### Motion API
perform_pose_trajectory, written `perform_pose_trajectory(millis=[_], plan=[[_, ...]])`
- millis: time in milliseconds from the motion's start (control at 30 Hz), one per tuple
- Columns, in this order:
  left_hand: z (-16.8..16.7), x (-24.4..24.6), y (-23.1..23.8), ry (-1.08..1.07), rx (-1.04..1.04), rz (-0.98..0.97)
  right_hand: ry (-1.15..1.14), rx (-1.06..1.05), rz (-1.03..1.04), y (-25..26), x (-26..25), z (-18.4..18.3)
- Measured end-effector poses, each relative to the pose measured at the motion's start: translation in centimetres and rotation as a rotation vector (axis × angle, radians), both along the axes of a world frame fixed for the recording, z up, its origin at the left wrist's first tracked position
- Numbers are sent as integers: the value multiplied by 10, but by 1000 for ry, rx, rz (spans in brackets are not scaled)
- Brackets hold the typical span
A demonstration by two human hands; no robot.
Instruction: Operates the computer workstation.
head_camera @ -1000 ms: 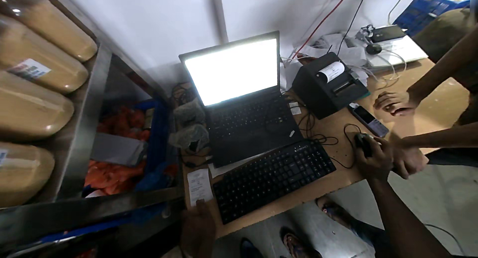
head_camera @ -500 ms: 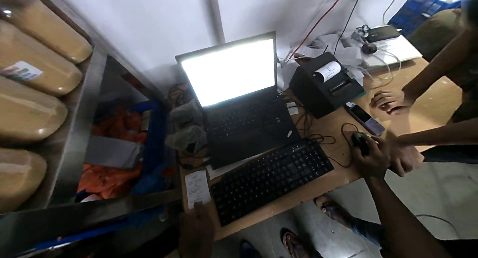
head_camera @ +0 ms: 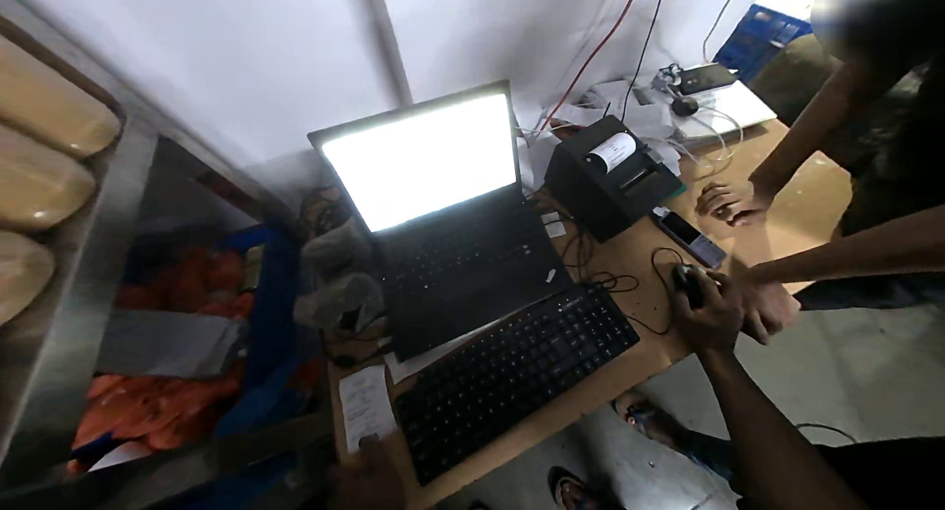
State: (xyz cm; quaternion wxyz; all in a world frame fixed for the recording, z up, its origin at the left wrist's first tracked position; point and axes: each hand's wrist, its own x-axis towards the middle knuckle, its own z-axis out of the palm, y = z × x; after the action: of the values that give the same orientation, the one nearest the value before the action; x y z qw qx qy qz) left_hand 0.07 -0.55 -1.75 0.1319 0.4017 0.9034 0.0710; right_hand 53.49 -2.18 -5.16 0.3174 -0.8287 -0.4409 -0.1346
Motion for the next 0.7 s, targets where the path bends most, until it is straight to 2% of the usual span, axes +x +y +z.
perform_pose_trajectory(millis=[133, 267, 433, 700], plan=[[2, 0, 3, 39, -65, 1, 14, -6, -22, -1, -1, 3], [3, -2, 0, 3, 11, -9, 18, 0, -9, -1, -1, 2], [5, -4, 1, 1, -64, -7, -1, -7, 8, -1, 0, 0], [4, 0, 3, -12, -26, 20, 16, -12, 10, -1, -1, 4]])
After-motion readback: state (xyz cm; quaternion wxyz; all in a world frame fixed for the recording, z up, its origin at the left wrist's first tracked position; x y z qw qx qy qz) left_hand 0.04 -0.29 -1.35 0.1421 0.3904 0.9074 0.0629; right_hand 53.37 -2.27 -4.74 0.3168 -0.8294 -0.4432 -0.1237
